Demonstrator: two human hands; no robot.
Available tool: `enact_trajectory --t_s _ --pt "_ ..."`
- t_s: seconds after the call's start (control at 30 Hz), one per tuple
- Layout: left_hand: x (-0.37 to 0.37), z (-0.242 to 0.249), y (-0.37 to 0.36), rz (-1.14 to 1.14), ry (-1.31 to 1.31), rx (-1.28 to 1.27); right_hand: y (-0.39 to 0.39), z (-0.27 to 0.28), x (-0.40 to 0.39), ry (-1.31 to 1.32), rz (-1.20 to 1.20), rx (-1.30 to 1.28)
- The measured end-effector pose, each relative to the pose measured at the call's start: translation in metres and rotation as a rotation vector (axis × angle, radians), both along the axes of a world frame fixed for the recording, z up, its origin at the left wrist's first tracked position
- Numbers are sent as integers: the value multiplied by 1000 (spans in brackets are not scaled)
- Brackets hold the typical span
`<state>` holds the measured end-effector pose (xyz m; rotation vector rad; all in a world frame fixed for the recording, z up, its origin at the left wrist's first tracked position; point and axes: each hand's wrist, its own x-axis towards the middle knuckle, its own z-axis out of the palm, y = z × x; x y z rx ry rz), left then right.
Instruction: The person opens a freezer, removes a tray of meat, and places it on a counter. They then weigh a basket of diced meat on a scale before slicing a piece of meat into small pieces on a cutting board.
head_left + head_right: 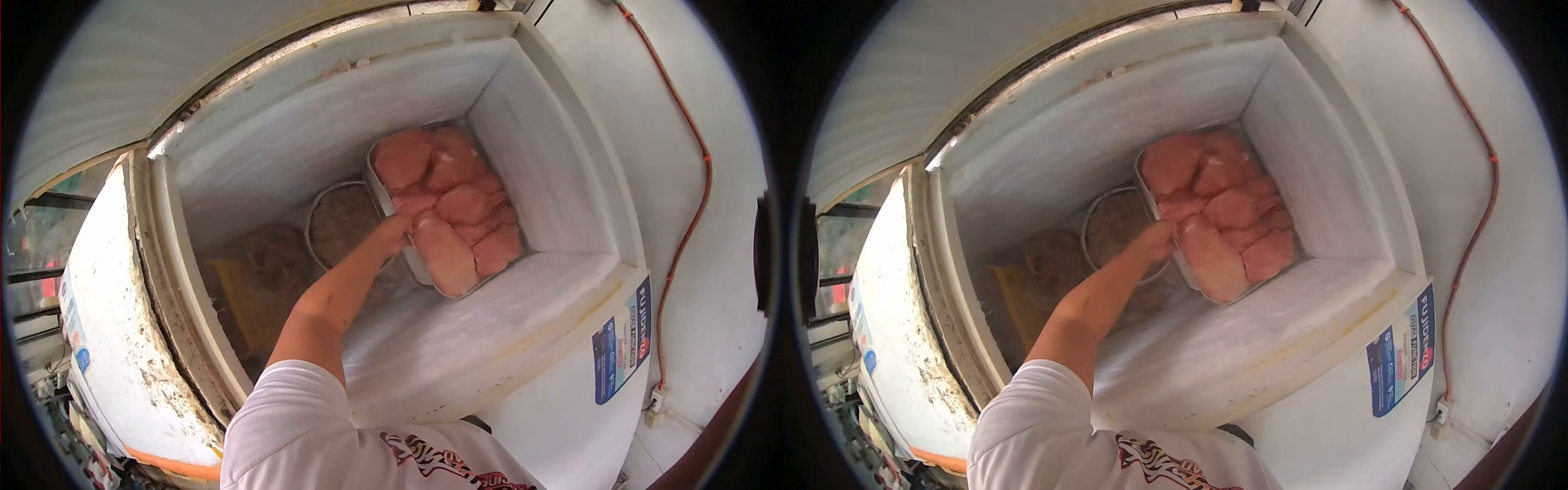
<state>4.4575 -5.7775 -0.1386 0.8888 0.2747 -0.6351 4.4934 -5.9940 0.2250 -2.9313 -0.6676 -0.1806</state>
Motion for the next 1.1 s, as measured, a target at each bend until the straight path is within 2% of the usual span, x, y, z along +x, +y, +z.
enact_trajectory --t_s 0.03,0.13,0.2,0.27,0.3,0.37,0.43,0.53,0.63,0.73,0.83,0.93,0.97,1.03,1.1 --pt "-3 -18 3 56 14 -16 0 3 -3 0 -3 2" --pt "-17 13 15 84 22 -154 -6 12 -13 -19 -15 25" --pt "-28 19 18 -12 -404 143 -11 17 -19 -23 -24 42" --pt "-30 15 17 -78 -693 307 -17 24 -23 -38 -35 63" --pt "-24 -13 16 -96 -771 321 -20 27 -26 -46 -42 74" --pt "-18 -22 11 -67 -579 167 -27 31 -30 -53 -54 96" --pt "-15 -1 1 25 -35 -160 -34 36 -33 -63 -63 112" --pt "-25 26 -26 252 -9 -170 -45 40 -35 -75 -76 134" --pt "-43 31 -38 282 65 13 -52 42 -36 -80 -80 143" --pt "-47 24 -37 173 -34 -45 -57 41 -36 -84 -84 148" --pt "-37 28 -47 275 76 -42 -57 39 -36 -85 -93 139" --pt "-36 28 -42 195 83 57 -52 35 -36 -80 -94 130" --pt "-38 27 -39 188 -9 107 -50 33 -36 -78 -94 123" --pt "-47 84 -40 172 -191 208 -43 30 -36 -76 -99 112" --pt "-42 70 -37 170 -232 121 -37 27 -37 -78 -107 103"
